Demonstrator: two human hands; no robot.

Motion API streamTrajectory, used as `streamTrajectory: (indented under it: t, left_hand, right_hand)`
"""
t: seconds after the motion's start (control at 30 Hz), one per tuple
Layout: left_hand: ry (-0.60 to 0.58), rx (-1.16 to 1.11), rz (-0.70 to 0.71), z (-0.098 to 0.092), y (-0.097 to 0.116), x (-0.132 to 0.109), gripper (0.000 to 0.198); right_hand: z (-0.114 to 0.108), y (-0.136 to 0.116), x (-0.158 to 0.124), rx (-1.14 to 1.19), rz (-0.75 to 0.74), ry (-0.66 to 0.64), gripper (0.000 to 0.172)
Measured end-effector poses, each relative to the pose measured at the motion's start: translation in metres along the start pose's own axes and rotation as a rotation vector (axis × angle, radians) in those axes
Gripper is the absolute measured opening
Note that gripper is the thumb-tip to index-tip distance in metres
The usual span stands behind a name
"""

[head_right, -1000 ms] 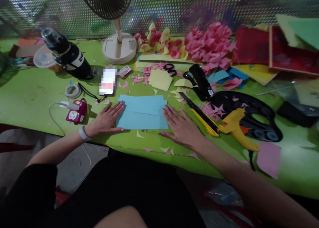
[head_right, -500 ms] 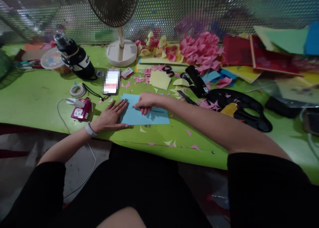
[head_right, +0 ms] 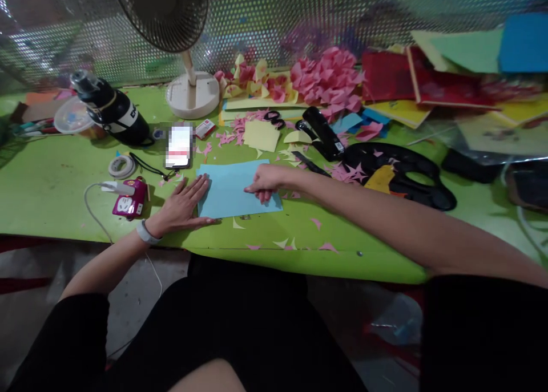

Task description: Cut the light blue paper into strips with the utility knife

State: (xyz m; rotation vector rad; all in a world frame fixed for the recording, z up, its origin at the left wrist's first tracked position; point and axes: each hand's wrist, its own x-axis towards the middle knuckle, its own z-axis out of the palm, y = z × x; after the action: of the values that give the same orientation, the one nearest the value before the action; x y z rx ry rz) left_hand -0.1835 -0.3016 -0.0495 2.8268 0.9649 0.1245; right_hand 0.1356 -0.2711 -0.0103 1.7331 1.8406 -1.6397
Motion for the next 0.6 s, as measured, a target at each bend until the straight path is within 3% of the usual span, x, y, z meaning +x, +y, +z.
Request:
streamTrajectory:
  t: [0.2,0.3,0.47,0.53,0.6]
  left_hand:
    - [-0.015,0.03,0.003,-0.002,-0.002,0.0,0.116]
    - [-0.032,0.045,0.011,-0.002,-0.002,-0.001,0.117]
    - [-0.116,0.088,-0.015,-0.017,0.001,0.003,0.109]
    - [-0.115,0.108,-0.032,-0.032,0.005,0.013,0.093]
    - [-0.038,0.102,-0.086,-0.049,0.012,0.032,0.069]
  right_hand:
    - [-0.017,0.066,-0.034,0.044,0.139,0.038,0.054]
    - [-0.024,0.08,-0.043,0.061,0.153,0.05,0.056]
    - [-0.021,0.054,-0.035,0.115,0.046,0.065,0.049]
    - [-0.014,0.038,-0.027,0.096,0.021,0.068,0.048]
    - [-0.007,0.026,-0.02,0.072,0.014,0.067,0.05]
